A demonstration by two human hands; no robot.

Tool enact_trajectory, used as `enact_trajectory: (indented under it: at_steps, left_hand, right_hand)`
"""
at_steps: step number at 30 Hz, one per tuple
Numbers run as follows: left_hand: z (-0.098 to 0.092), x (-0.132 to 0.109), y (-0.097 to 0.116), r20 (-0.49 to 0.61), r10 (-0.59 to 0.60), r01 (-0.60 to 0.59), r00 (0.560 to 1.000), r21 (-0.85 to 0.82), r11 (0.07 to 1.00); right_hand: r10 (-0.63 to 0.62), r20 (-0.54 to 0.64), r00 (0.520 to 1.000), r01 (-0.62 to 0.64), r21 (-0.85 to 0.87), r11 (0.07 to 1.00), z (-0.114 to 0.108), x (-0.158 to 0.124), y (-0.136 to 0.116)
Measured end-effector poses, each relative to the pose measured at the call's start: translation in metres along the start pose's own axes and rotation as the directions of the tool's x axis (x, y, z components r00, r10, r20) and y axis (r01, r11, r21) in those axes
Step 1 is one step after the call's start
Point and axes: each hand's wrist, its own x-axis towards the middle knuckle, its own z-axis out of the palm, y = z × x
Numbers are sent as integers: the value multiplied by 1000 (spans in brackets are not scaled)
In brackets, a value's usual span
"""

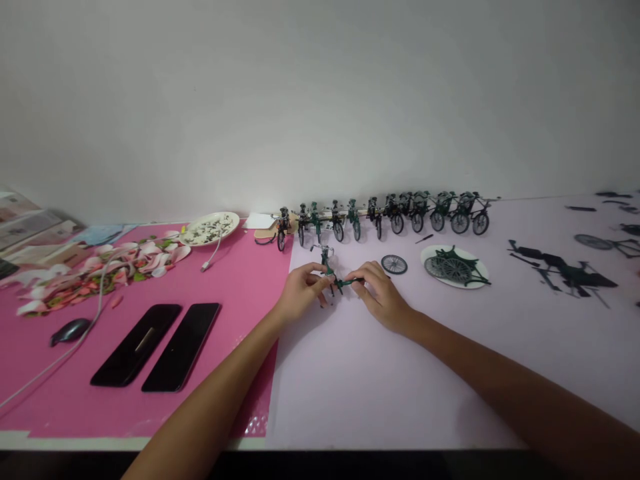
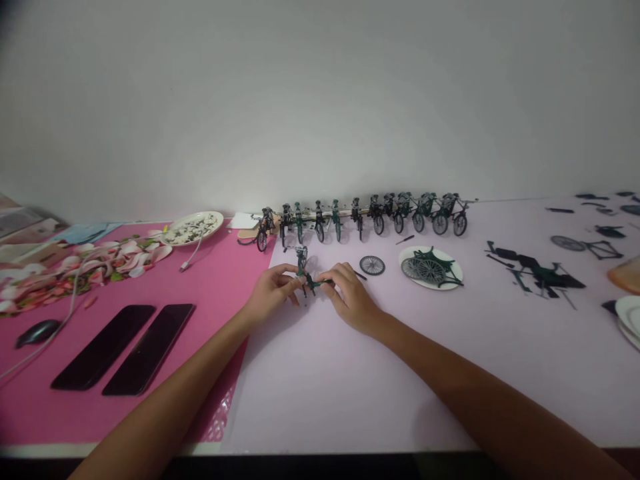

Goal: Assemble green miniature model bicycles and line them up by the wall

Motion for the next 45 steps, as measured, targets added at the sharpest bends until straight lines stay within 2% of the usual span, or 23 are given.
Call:
enact_trajectory:
  at_steps: [11, 16, 21, 28, 32, 37, 45]
  left_hand:
    - [-1, 1, -6, 73, 5, -7, 997, 29, 1000]
    - [0, 0, -6, 111, 1, -4, 994, 30, 1000]
    - [1, 0, -3, 80, -11, 11, 997, 3, 1000]
    - [4, -1, 3, 74, -34, 40, 997, -79, 996]
    - [7, 0, 1, 76, -36, 45, 996, -124, 991]
    - [10, -1, -3, 66, -40, 49, 997, -138, 989]
    - [16, -4, -4, 15, -41, 43, 999, -139, 989]
  right_hand:
    - [-97, 44, 994, 101, -79, 992, 1, 0, 5]
    - [-136, 20, 990, 138, -111, 984, -1, 2, 6]
    - [-134, -15, 991, 130, -151, 980, -3, 4, 3]
    - [-237, -117, 965, 202, -252, 946, -2, 3, -1]
    - [-243, -144, 959, 189, -314, 930, -1, 3, -4]
    - [-325, -199, 924, 234, -377, 896, -1, 4, -8]
    - [-336, -234, 912, 215, -423, 880, -2, 5, -14]
